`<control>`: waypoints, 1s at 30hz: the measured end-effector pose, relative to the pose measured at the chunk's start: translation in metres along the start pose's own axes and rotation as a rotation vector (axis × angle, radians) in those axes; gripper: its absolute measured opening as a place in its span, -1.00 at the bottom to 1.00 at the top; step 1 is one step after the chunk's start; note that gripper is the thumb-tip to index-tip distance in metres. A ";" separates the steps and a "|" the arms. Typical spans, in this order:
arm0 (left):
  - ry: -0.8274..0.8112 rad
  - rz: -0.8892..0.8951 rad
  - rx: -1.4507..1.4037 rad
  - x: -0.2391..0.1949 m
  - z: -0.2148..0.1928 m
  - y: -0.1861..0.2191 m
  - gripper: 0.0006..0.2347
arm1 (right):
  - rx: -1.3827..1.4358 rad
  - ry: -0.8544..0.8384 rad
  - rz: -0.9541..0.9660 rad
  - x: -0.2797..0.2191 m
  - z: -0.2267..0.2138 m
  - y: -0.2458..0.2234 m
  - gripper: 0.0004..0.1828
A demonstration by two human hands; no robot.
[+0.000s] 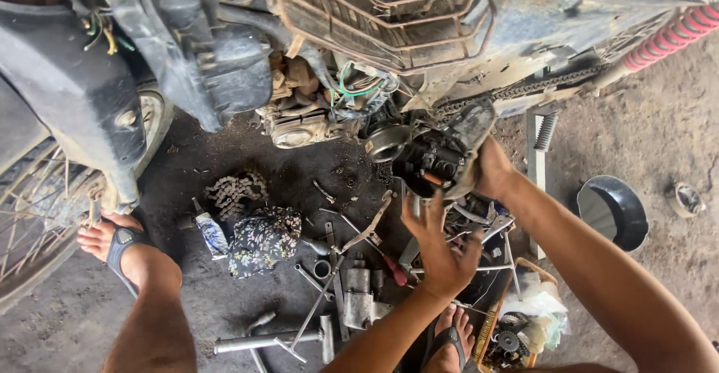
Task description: The person uses a wrench to loosen and remove bolts from the motorcycle's engine casing. After removing the bolts, the person detaches the casing cover and sets it aside, revealing the internal engine components.
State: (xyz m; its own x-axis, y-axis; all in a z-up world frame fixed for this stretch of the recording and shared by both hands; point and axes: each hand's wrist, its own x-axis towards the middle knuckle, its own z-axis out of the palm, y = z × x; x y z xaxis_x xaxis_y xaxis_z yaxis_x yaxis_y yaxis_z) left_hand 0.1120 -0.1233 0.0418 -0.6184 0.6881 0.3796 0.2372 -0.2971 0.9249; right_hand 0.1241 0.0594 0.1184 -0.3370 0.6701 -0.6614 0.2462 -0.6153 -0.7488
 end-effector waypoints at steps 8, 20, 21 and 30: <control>-0.190 0.127 0.188 0.006 0.003 -0.025 -0.32 | 0.180 -0.172 -0.061 0.078 -0.052 0.012 -0.38; -0.210 0.110 0.223 0.009 0.001 -0.053 -0.48 | -0.113 0.094 -0.500 0.105 -0.094 0.034 -0.19; -0.217 0.123 0.224 0.009 0.002 -0.055 -0.47 | -0.317 0.149 -0.644 0.110 -0.107 0.042 -0.18; -0.001 0.087 0.005 0.011 0.003 -0.086 -0.75 | -0.693 0.134 -0.844 0.059 -0.066 0.013 -0.60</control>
